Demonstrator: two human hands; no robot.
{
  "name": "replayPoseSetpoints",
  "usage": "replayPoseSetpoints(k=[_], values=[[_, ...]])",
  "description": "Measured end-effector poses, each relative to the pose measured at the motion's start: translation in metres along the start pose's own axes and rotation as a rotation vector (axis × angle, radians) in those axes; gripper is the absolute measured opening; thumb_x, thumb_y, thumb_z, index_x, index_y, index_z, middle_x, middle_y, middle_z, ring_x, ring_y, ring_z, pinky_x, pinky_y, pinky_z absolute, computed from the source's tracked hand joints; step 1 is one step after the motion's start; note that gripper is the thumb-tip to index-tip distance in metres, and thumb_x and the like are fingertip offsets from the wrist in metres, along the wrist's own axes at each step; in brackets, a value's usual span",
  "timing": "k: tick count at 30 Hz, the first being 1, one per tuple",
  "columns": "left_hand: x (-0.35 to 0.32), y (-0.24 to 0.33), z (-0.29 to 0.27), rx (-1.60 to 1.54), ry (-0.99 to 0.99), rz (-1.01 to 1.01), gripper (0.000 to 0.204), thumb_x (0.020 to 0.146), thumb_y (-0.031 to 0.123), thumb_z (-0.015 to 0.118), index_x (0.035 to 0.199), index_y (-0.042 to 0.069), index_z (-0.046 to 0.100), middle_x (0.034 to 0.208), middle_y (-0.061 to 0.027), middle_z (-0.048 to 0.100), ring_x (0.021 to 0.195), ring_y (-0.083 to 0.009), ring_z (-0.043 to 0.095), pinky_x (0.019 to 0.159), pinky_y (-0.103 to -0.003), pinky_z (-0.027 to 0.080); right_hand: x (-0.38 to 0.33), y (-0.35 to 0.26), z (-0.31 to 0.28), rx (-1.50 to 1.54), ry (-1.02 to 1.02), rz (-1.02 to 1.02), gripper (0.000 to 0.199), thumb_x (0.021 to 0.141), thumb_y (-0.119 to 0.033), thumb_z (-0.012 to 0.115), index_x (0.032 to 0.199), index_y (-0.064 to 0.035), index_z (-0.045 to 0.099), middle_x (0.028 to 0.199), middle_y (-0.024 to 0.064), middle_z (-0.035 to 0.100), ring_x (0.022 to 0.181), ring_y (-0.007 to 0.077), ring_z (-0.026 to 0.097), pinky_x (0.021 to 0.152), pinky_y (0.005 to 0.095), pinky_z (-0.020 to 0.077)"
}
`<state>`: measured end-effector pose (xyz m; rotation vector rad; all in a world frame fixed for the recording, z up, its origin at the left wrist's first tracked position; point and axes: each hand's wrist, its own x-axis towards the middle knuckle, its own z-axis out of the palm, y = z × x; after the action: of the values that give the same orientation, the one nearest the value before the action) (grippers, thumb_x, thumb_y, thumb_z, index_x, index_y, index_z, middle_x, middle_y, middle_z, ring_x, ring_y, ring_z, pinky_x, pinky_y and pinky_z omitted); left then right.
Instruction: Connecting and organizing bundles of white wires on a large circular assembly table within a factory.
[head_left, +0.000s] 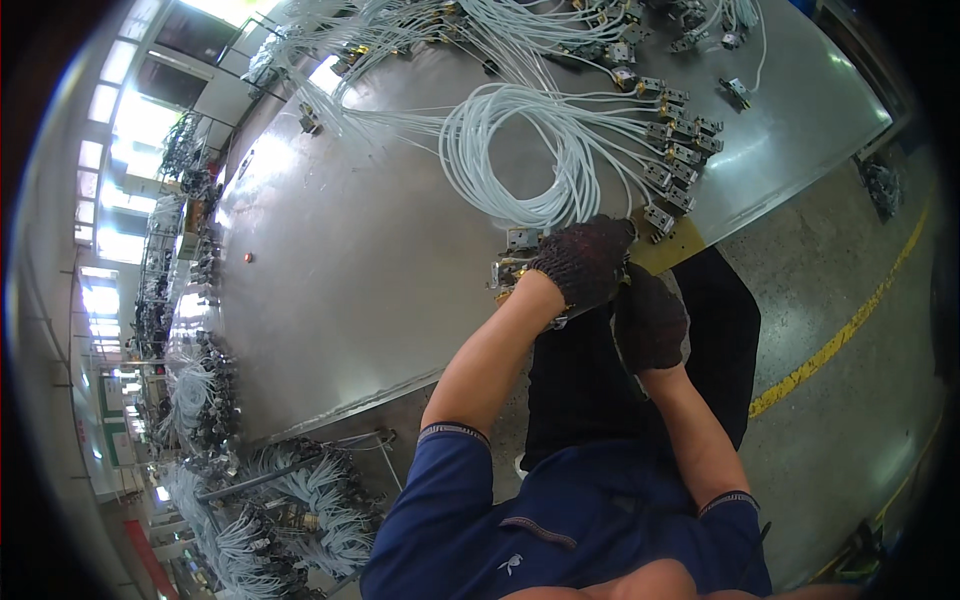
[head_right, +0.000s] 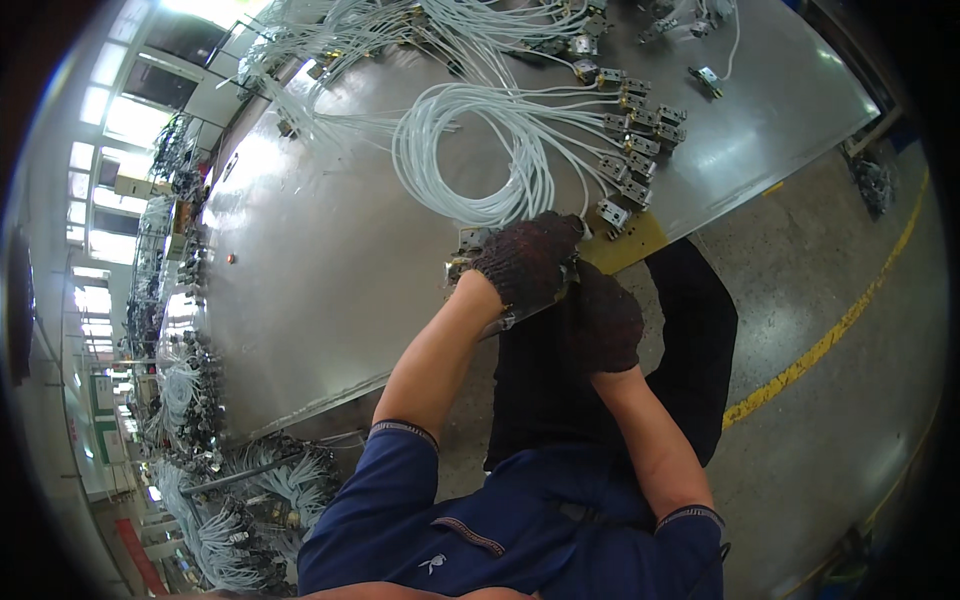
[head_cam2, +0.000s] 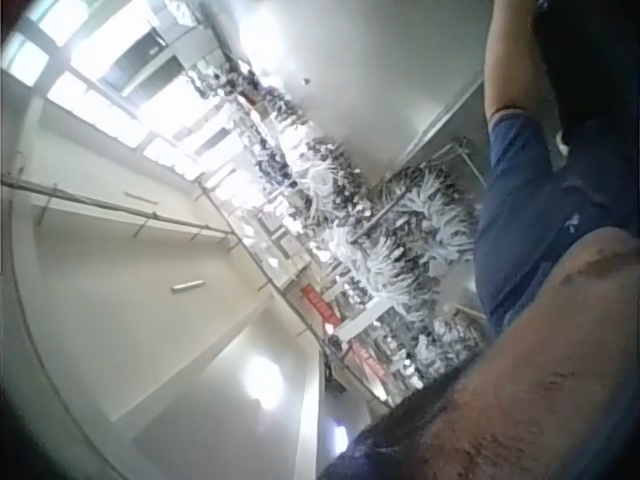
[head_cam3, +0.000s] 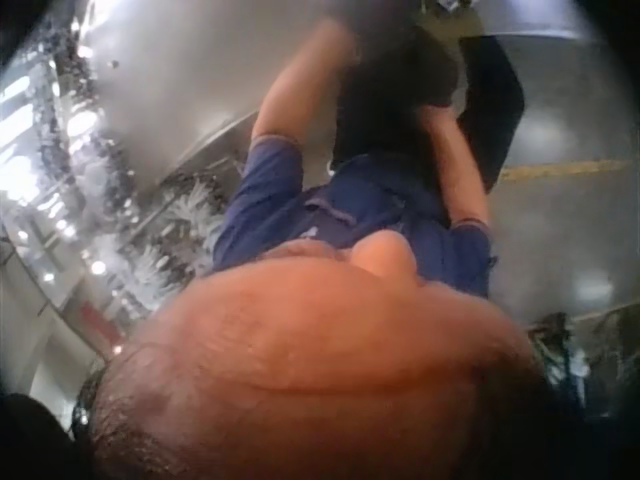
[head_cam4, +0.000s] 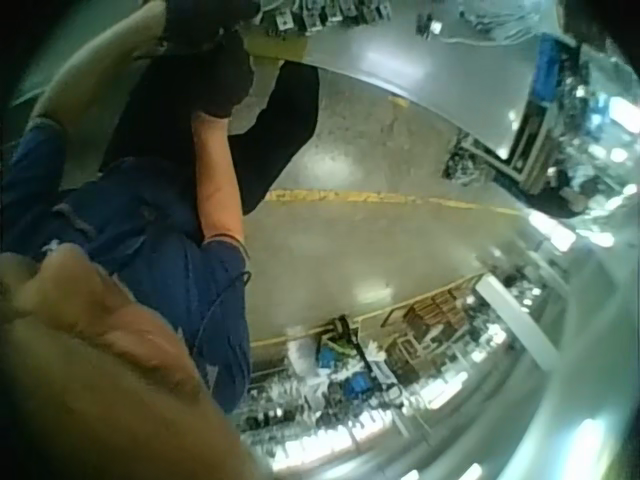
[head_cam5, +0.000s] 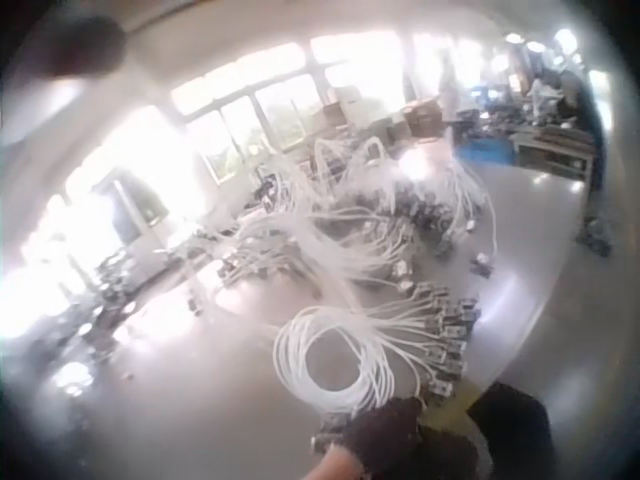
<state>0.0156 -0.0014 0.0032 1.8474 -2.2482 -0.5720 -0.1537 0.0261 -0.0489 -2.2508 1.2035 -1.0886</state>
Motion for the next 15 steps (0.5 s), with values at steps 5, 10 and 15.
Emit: replayPoseSetpoints(k=[5,10,15], values=[[-0.003,0.002,0.001,0.004,0.062,0.011,0.033,0.080,0.015,0.069,0.112,0.007,0.065,0.111,-0.0216,0.069,0.107,-0.0424,0.068,0.088,-0.051,0.056,-0.002,-0.002,0.003,-0.042,-0.075,0.035,0.027,0.093,-0.013,0.068,0.119,-0.0057,0.067,0.104,0.0169,0.071,0.092,0.0387,0.070,0.077,0.0469,0.0555],[-0.005,0.002,0.002,0.000,0.045,0.010,0.048,0.080,0.012,0.065,0.128,0.006,0.061,0.114,-0.0201,0.067,0.108,-0.0408,0.067,0.089,-0.051,0.055,-0.005,0.002,0.010,0.055,-0.056,0.008,0.026,0.096,-0.013,0.066,0.120,-0.0038,0.066,0.108,0.0184,0.071,0.100,0.0394,0.069,0.081,0.0452,0.0557],[-0.005,0.001,0.002,-0.008,0.039,0.030,0.049,0.080,0.011,0.065,0.129,0.005,0.061,0.115,-0.0197,0.068,0.107,-0.0407,0.067,0.088,-0.050,0.055,-0.014,0.007,0.020,0.112,-0.019,0.128,0.030,0.096,-0.014,0.067,0.124,-0.0022,0.064,0.112,0.0209,0.069,0.101,0.0411,0.069,0.085,0.0472,0.0563]])
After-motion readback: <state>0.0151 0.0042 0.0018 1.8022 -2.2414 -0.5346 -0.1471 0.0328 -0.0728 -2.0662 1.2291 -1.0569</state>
